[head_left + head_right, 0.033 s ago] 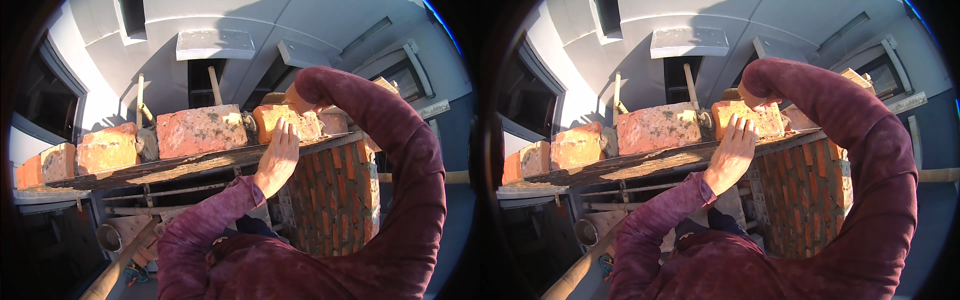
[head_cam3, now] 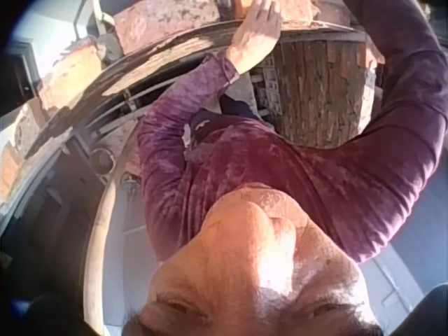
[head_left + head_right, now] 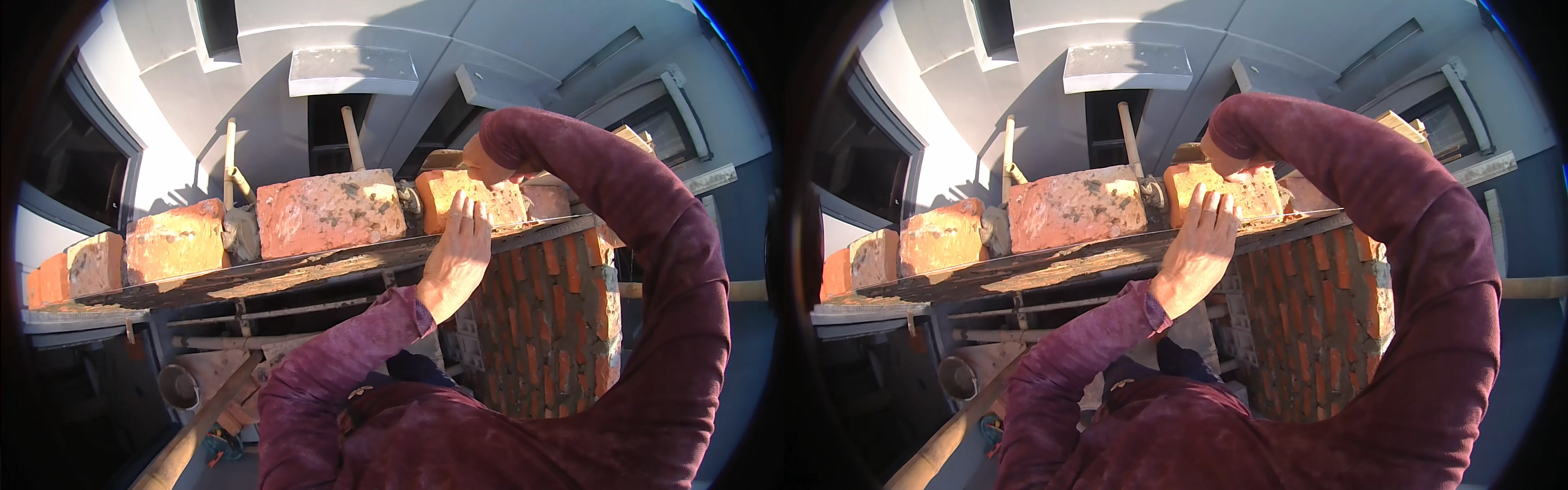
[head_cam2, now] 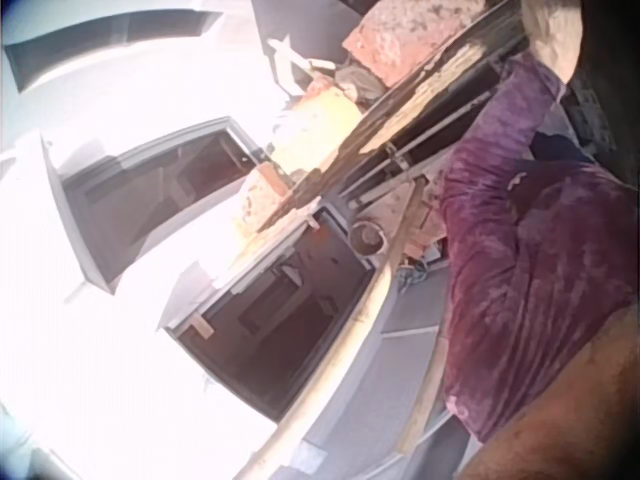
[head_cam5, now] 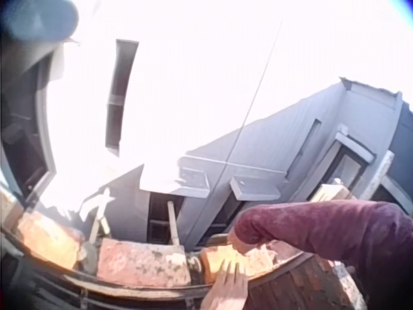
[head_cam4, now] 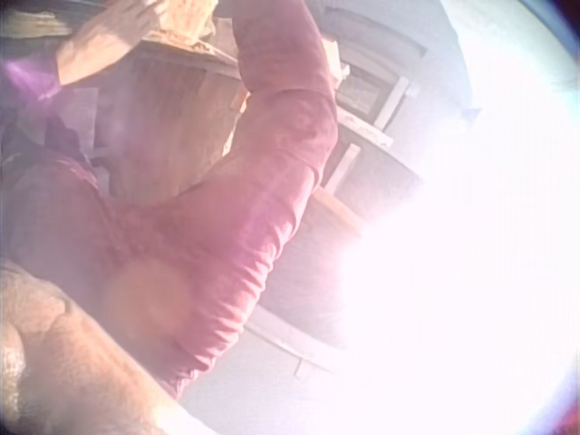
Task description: The person scoops mortar from a bucket using a trowel and applies it to a brick wall. They place bricks onto the mortar, align them with a string line, and tap them into position. The person repeats this process, adding mortar and bricks to build up the wall.
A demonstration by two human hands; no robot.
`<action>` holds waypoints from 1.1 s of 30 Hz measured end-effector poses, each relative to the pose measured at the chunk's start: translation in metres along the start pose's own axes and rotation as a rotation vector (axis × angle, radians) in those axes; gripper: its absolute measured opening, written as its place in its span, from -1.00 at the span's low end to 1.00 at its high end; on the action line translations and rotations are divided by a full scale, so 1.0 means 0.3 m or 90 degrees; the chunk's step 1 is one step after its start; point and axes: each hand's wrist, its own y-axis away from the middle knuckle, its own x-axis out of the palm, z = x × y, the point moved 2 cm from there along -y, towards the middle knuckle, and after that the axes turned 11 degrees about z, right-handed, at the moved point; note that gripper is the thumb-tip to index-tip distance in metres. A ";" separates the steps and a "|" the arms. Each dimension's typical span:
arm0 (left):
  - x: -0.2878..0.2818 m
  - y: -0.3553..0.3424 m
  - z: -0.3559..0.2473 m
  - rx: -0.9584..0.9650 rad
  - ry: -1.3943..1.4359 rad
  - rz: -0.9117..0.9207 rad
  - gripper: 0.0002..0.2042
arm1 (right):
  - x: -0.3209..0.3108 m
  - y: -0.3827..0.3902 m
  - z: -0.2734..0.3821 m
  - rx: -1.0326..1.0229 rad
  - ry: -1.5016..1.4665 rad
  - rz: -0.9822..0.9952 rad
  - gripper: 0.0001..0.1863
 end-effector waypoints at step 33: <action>-0.155 0.315 0.058 0.194 0.516 0.245 -0.49 | 0.483 0.506 0.249 0.052 -0.167 -0.597 -0.65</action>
